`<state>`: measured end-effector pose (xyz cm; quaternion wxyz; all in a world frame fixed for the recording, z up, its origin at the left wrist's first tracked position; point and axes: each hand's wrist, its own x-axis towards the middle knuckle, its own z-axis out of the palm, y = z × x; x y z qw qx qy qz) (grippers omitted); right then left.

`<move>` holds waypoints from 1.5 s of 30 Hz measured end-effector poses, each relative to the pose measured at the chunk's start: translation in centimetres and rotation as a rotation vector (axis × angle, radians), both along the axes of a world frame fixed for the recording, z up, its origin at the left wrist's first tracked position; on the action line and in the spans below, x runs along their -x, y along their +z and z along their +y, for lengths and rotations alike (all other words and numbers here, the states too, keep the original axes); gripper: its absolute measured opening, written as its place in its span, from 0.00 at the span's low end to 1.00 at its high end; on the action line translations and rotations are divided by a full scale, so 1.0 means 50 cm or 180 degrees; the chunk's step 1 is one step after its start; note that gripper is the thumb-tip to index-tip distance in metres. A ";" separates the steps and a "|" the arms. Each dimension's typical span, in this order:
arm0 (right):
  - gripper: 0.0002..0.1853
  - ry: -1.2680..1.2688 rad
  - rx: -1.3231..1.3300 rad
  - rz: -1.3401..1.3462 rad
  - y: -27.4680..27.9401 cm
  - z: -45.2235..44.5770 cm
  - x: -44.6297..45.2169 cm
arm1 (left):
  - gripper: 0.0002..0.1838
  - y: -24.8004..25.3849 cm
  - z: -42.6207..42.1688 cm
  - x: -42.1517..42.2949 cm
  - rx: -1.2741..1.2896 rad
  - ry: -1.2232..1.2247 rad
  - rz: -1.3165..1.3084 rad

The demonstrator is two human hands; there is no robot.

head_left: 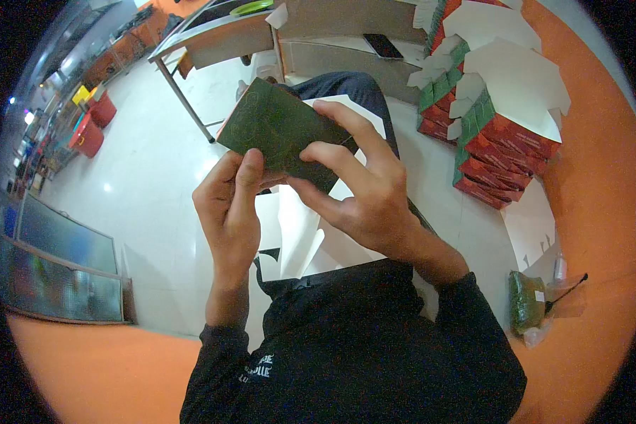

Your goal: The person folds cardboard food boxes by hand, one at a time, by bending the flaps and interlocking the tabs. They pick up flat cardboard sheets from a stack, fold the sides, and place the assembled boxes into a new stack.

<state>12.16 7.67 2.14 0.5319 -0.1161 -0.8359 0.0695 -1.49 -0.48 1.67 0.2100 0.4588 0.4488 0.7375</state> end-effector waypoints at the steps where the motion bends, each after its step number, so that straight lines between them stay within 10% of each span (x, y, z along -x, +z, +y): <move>1: 0.19 -0.0008 -0.0006 0.0020 -0.002 0.000 0.001 | 0.11 0.000 0.000 0.002 -0.0022 -0.0044 -0.0037; 14: 0.19 0.0365 0.0441 0.0037 0.029 0.023 -0.024 | 0.07 0.011 -0.007 0.016 -0.0171 0.0447 0.0714; 17: 0.22 0.0921 0.0541 -0.0020 0.052 0.063 -0.046 | 0.15 0.004 -0.020 0.113 -0.0450 0.2358 0.3513; 22: 0.27 0.1947 0.1552 -0.0455 0.054 0.128 -0.048 | 0.52 -0.012 0.008 0.116 0.0080 -0.0137 0.1331; 28: 0.21 0.0610 0.1895 -0.0456 0.020 0.182 -0.023 | 0.37 -0.113 0.056 0.179 0.1649 -0.0327 0.0722; 35: 0.12 -0.0401 0.0371 0.0766 0.030 0.029 -0.125 | 0.31 -0.137 0.089 0.168 0.0817 -0.0003 -0.1050; 40: 0.25 -0.0121 0.0518 -0.1093 -0.040 -0.063 -0.040 | 0.29 -0.172 0.105 0.090 0.0398 -0.0421 -0.1917; 45: 0.10 -0.0414 0.0079 -0.1074 -0.111 0.049 -0.047 | 0.29 -0.152 0.075 -0.034 0.0207 -0.0626 -0.2146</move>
